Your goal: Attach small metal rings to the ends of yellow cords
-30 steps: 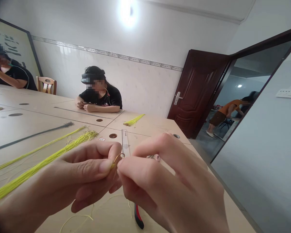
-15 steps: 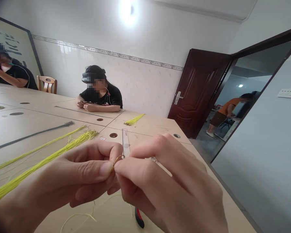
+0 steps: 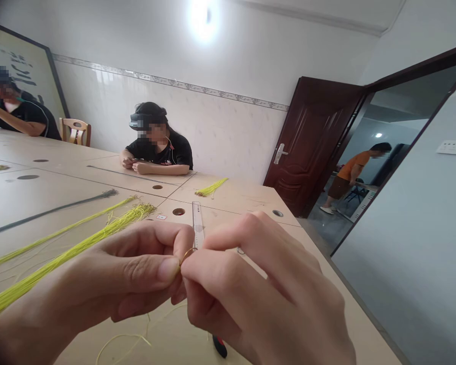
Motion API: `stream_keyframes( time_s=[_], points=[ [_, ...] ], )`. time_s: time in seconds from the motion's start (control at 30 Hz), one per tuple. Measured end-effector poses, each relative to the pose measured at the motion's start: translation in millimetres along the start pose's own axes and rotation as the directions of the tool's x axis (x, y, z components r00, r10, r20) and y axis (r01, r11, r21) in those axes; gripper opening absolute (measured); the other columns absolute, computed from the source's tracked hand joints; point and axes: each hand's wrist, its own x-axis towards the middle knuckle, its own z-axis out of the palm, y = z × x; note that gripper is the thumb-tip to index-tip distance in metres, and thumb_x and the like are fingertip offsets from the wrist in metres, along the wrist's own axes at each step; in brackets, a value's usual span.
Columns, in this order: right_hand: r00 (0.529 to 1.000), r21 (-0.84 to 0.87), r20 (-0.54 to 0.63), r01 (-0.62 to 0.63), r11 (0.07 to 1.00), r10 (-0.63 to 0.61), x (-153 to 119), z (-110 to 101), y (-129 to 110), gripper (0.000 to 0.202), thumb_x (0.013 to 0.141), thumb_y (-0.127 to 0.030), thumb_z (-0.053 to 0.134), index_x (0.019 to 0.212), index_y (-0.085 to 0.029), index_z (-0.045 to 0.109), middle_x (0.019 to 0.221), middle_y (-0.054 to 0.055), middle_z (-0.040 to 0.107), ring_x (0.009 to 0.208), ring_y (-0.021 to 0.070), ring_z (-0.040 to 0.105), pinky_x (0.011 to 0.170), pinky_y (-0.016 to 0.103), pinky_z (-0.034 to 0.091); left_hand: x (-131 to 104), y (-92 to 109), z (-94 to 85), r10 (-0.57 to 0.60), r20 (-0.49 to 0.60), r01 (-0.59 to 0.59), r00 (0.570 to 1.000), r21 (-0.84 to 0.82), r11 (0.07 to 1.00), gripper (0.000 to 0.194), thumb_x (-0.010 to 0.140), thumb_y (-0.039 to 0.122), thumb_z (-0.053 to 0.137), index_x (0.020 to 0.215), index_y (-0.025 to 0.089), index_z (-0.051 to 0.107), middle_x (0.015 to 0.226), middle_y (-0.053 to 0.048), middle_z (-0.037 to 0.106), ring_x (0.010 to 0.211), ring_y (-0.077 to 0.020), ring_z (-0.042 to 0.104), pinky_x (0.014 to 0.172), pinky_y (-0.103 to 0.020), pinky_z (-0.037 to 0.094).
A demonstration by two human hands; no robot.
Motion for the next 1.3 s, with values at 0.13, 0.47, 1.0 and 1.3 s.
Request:
stream_keyframes(
  time_s=[0.13, 0.47, 1.0, 1.3],
  points=[
    [0.996, 0.019, 0.088, 0.007, 1.0, -0.008, -2, -3, 5, 0.012, 0.076, -0.03, 0.067, 0.087, -0.031, 0.062, 0.076, -0.001, 0.065, 0.062, 0.0148, 0.065, 0.056, 0.023, 0.059, 0, 0, 0.8, -0.043, -0.027, 0.044, 0.999, 0.054, 0.998, 0.02, 0.083, 0.03, 0.061, 0.071, 0.015, 0.055, 0.055, 0.003, 0.044, 0.043, -0.0028, 0.034, 0.039, -0.012, 0.024],
    [0.997, -0.035, 0.004, -0.077, 0.996, 0.077, -8, 4, 0, 0.003, 0.081, -0.026, 0.059, 0.079, -0.026, 0.057, 0.075, -0.002, 0.063, 0.062, 0.0115, 0.063, 0.055, 0.023, 0.055, 2, -1, 3.0, 0.001, -0.064, 0.005, 0.998, 0.094, 0.996, 0.021, 0.086, 0.032, 0.057, 0.074, 0.016, 0.051, 0.053, 0.004, 0.042, 0.043, -0.0034, 0.033, 0.04, -0.014, 0.024],
    [0.947, 0.137, -0.038, -0.311, 0.94, 0.319, -3, 7, -19, 0.011, 0.078, -0.012, 0.063, 0.076, -0.023, 0.063, 0.08, -0.004, 0.063, 0.071, 0.0081, 0.058, 0.062, 0.023, 0.046, 2, -3, 1.0, 0.029, -0.088, -0.019, 0.996, 0.111, 0.994, 0.024, 0.083, 0.037, 0.061, 0.074, 0.016, 0.055, 0.054, 0.003, 0.045, 0.042, -0.0022, 0.036, 0.039, -0.011, 0.026],
    [0.961, 0.078, 0.025, -0.277, 0.958, 0.276, -5, 6, -11, 0.011, 0.079, -0.013, 0.059, 0.075, -0.023, 0.058, 0.077, -0.006, 0.061, 0.07, 0.0058, 0.057, 0.063, 0.021, 0.044, 2, -4, 1.7, 0.062, -0.081, -0.05, 0.995, 0.143, 0.988, 0.021, 0.084, 0.032, 0.06, 0.072, 0.016, 0.056, 0.051, 0.005, 0.043, 0.043, -0.0025, 0.034, 0.04, -0.01, 0.027]
  ],
)
